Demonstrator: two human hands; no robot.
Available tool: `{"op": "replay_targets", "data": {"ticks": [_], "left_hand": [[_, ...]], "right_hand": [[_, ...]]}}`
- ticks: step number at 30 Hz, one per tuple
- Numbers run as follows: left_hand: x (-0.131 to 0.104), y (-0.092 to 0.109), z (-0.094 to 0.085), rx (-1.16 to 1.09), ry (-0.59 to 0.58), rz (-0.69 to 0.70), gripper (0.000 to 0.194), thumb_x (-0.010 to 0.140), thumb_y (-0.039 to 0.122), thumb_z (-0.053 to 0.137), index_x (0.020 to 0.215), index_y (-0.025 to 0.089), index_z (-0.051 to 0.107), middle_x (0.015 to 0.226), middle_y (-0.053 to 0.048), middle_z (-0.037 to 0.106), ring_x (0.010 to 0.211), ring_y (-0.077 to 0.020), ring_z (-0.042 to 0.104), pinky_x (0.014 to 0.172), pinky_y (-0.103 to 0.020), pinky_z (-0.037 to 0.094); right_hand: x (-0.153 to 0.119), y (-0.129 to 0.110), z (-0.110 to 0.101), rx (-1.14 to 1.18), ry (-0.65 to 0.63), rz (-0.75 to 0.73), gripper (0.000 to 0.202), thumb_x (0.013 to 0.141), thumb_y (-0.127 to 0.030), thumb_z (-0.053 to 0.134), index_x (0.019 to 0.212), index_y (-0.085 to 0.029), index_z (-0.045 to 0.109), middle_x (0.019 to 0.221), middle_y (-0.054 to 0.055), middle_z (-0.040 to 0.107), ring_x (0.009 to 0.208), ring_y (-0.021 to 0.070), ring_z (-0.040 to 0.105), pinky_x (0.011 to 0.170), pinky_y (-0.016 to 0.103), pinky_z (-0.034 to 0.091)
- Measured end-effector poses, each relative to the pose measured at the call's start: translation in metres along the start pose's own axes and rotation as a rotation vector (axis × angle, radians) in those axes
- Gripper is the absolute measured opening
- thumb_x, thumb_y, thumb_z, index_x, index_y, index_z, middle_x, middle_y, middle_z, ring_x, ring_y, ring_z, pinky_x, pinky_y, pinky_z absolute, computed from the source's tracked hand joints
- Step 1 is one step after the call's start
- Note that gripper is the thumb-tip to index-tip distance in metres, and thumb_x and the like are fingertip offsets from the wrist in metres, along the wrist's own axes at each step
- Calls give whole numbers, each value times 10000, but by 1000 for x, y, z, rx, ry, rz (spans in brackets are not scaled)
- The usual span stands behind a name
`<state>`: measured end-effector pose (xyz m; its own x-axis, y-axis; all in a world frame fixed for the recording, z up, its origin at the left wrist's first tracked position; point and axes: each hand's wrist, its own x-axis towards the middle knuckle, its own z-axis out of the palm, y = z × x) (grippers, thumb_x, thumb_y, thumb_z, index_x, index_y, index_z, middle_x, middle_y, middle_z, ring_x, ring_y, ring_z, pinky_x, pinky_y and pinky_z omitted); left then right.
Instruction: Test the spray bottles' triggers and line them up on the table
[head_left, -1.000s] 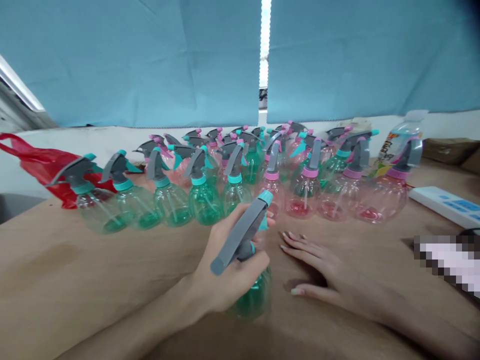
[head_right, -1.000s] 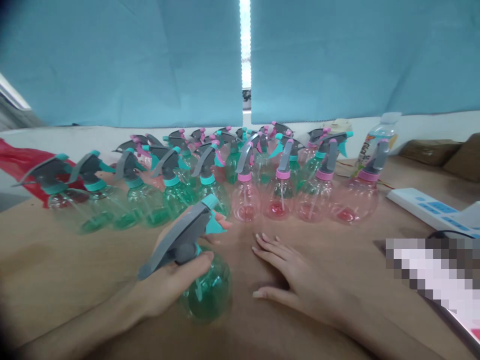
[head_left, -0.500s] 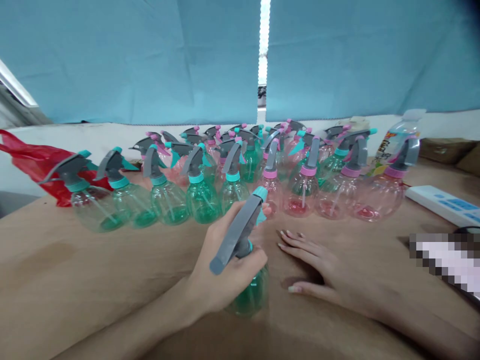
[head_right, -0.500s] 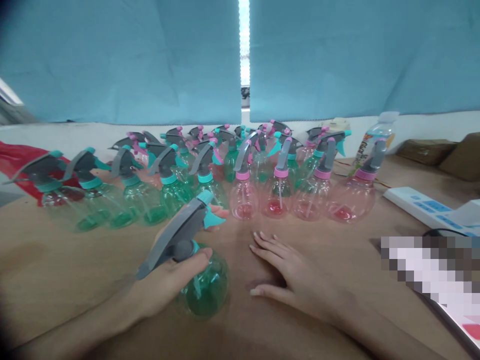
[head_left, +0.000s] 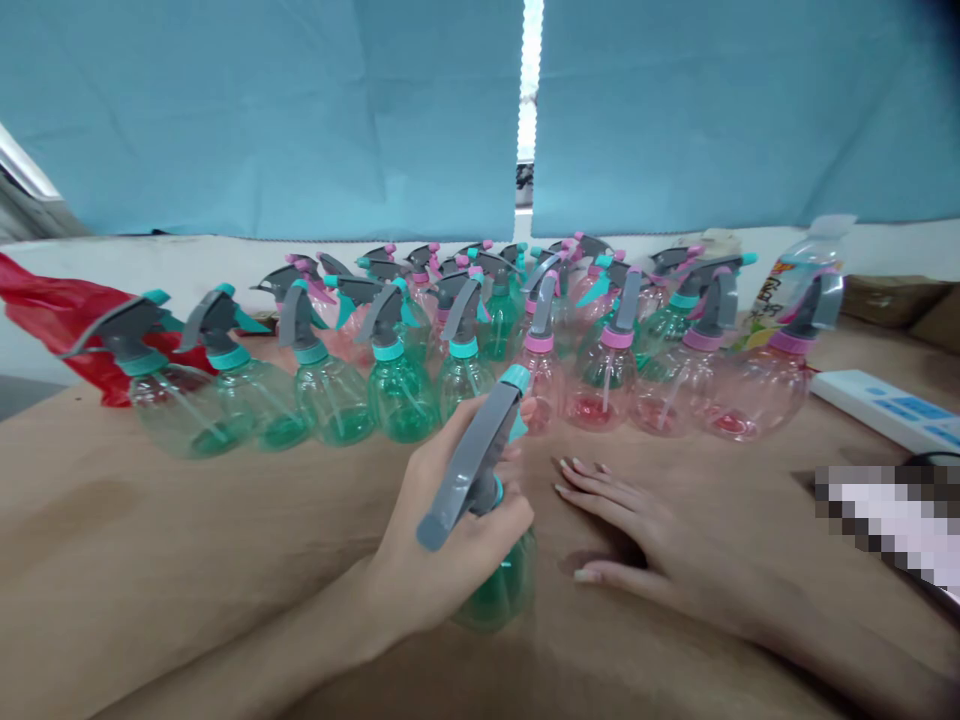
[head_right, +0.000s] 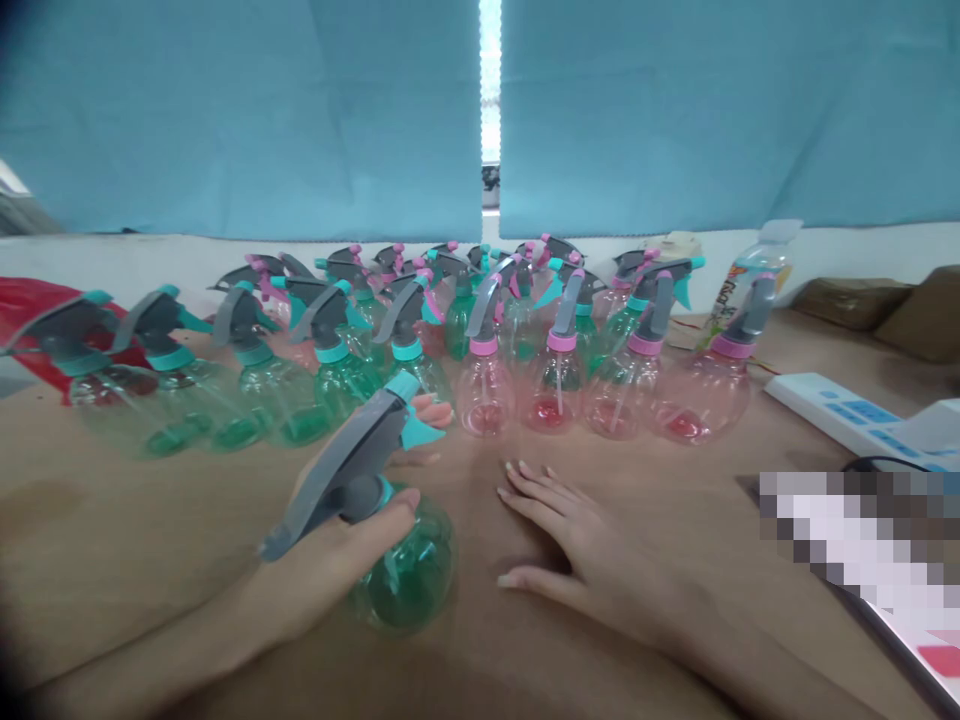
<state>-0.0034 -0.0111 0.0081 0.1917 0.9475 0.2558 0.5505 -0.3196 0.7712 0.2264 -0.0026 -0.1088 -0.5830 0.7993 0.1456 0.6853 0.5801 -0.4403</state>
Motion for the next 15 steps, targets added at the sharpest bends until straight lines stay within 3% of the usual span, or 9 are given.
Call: {"op": "replay_targets", "data": {"ticks": [7,11,15], "left_hand": [[0,0,0,-104,-64,-45,440,629,151,492,1055,246,549,812,17,605,486,-106,468,466,-242,417],[3,3,-1,-97,-70,-58,463,600,135,499,1045,254,552,790,14,606,577,-141,533,512,-254,445],[5,3,-2,-88,-50,-49,352,592,153,494,934,236,509,702,37,535,503,-110,457,479,-240,412]], "right_hand": [[1,-4,-3,26,-6,6,676,853,-558,536,1419,-227,373,1495,91,327,1367,287,290,1093,521,295],[1,-6,-6,52,-35,36,698,841,-577,541,1422,-231,368,1494,86,329,1368,295,287,1096,532,285],[1,-6,-9,92,-25,28,705,834,-567,561,1432,-265,341,1498,67,325,1372,294,278,1103,526,272]]}}
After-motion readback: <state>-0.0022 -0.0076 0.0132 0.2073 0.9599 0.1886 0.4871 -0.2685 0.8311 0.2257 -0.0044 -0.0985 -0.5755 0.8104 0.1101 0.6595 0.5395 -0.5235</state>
